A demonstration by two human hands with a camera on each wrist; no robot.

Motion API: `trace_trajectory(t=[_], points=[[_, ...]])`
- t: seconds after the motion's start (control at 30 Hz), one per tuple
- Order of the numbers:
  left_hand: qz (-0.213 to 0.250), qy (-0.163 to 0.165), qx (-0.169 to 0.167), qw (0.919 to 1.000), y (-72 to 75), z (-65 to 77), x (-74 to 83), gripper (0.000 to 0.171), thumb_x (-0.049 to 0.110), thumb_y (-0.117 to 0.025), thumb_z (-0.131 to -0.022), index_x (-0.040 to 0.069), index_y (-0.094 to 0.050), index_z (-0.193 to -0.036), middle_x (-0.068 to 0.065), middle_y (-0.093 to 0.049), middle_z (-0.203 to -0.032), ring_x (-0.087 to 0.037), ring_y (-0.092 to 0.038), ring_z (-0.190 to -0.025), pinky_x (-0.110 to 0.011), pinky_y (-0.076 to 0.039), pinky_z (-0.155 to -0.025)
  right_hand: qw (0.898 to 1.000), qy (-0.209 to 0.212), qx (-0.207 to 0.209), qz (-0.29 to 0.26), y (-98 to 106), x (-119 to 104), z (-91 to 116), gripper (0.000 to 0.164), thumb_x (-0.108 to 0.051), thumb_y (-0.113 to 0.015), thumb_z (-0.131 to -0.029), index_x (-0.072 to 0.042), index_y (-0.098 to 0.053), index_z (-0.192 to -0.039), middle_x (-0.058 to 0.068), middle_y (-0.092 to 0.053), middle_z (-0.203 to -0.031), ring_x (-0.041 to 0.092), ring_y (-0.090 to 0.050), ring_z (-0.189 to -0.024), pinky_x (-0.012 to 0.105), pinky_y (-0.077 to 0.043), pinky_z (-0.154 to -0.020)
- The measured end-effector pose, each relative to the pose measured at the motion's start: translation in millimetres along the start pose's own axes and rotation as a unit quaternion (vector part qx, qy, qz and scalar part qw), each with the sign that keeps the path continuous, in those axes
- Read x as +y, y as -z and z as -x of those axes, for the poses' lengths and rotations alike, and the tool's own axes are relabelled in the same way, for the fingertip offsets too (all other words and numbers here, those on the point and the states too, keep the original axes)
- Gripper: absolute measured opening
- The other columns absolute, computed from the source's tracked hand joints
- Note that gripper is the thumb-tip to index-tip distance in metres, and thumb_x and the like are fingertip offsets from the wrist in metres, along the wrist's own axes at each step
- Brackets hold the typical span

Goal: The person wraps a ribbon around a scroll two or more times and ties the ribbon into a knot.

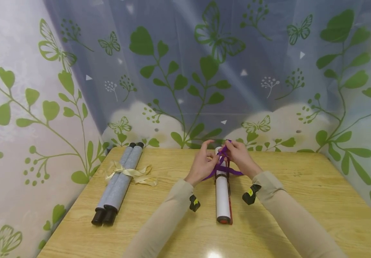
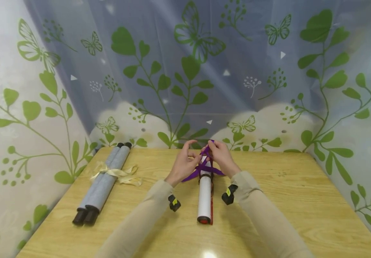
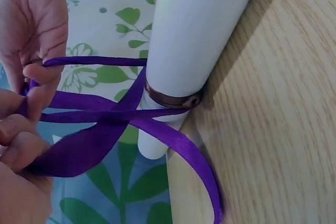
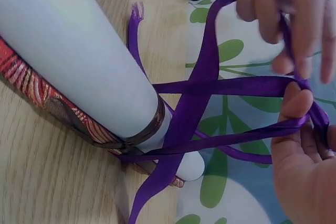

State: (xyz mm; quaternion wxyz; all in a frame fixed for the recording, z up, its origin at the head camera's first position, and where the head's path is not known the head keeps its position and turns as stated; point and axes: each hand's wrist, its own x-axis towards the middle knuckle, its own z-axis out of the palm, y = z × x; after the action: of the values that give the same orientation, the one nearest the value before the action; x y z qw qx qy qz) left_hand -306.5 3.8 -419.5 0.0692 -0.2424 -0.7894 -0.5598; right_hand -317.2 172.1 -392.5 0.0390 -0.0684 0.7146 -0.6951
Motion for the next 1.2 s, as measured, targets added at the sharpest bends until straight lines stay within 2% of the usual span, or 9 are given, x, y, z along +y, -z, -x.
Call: trace_trajectory(t=[0.17,0.3,0.57,0.63,0.73,0.87,1.0,1.1,1.2], points=[[-0.012,0.035,-0.014,0.9992,-1.8,-0.7,-3.2,0.041,0.007,-0.061,-0.095,0.003,-0.05,-0.134,-0.02,-0.073,-0.087,-0.039,-0.069,-0.074,-0.018,-0.04,-0.049,1.0,-0.001,-0.01,-0.004,0,1,0,0.033,-0.025,-0.037,-0.107,0.004,-0.052,-0.101,0.001,-0.066,-0.092,0.009,-0.065,-0.075,0.022,-0.055,-0.071],[-0.032,0.043,-0.013,0.9984,-3.0,-1.5,-5.3,0.023,0.005,-0.062,-0.092,0.001,-0.067,-0.115,-0.015,-0.075,-0.084,-0.03,-0.071,-0.072,-0.018,-0.037,-0.045,1.0,0.0,-0.012,0.015,-1,1,0,0.032,-0.024,-0.038,-0.107,0.004,-0.052,-0.099,0.001,-0.067,-0.089,0.01,-0.068,-0.078,0.023,-0.057,-0.074],[-0.082,0.032,0.033,0.9956,-4.3,-1.0,-8.4,0.011,0.011,-0.066,-0.09,0.007,-0.072,-0.099,-0.006,-0.073,-0.087,-0.01,-0.063,-0.074,-0.019,-0.048,-0.059,0.996,0.027,0.024,0.085,-2,0,2,0.038,-0.026,-0.041,-0.107,0.009,-0.055,-0.1,0.015,-0.067,-0.094,0.015,-0.068,-0.08,0.037,-0.059,-0.08],[-0.087,0.034,0.04,0.9948,-4.8,-0.3,-8.3,0.011,0.014,-0.067,-0.091,0.008,-0.073,-0.098,-0.004,-0.072,-0.092,-0.012,-0.06,-0.072,-0.019,-0.047,-0.059,0.994,0.036,0.032,0.101,-2,0,3,0.039,-0.027,-0.041,-0.107,0.01,-0.056,-0.102,0.02,-0.066,-0.1,0.017,-0.068,-0.084,0.039,-0.058,-0.083],[-0.057,0.06,0.02,0.9963,-5.4,1.6,-7.5,0.014,0.017,-0.067,-0.092,0.007,-0.073,-0.101,-0.011,-0.072,-0.091,-0.027,-0.063,-0.065,-0.019,-0.045,-0.05,0.992,0.045,0.04,0.109,-2,2,4,0.04,-0.026,-0.04,-0.107,0.01,-0.056,-0.104,0.023,-0.065,-0.106,0.018,-0.068,-0.089,0.038,-0.057,-0.087],[-0.02,0.097,-0.022,0.9949,-5.8,3.4,-6.4,0.021,0.018,-0.067,-0.092,0.005,-0.073,-0.108,-0.02,-0.072,-0.083,-0.04,-0.067,-0.062,-0.02,-0.045,-0.043,0.996,0.049,0.032,0.074,-3,4,4,0.039,-0.025,-0.04,-0.107,0.011,-0.055,-0.108,0.022,-0.066,-0.107,0.016,-0.069,-0.092,0.037,-0.056,-0.089],[-0.05,0.08,-0.054,0.9941,-4.6,3.8,-7.6,0.021,0.013,-0.063,-0.093,0.003,-0.074,-0.108,-0.017,-0.073,-0.088,-0.035,-0.07,-0.062,-0.021,-0.049,-0.047,0.999,0.037,0.013,0.03,-2,5,4,0.038,-0.027,-0.039,-0.107,0.008,-0.054,-0.111,0.009,-0.067,-0.101,0.011,-0.069,-0.092,0.032,-0.057,-0.087],[-0.086,0.064,-0.053,0.9928,-2.9,4.2,-10.4,0.023,0.011,-0.06,-0.093,0.003,-0.074,-0.109,-0.014,-0.074,-0.096,-0.024,-0.07,-0.065,-0.021,-0.051,-0.052,1.0,0.022,-0.003,-0.019,1,3,5,0.035,-0.028,-0.038,-0.107,0.004,-0.051,-0.111,0.001,-0.067,-0.096,0.011,-0.068,-0.092,0.033,-0.055,-0.089],[-0.115,0.067,-0.017,0.991,0.1,4.8,-11.4,0.026,0.018,-0.06,-0.095,0.005,-0.074,-0.113,-0.009,-0.075,-0.101,-0.014,-0.067,-0.073,-0.02,-0.05,-0.059,0.996,0.007,-0.015,-0.084,8,0,6,0.028,-0.028,-0.038,-0.107,-0.002,-0.05,-0.107,-0.003,-0.068,-0.092,0.012,-0.067,-0.092,0.036,-0.054,-0.092]])
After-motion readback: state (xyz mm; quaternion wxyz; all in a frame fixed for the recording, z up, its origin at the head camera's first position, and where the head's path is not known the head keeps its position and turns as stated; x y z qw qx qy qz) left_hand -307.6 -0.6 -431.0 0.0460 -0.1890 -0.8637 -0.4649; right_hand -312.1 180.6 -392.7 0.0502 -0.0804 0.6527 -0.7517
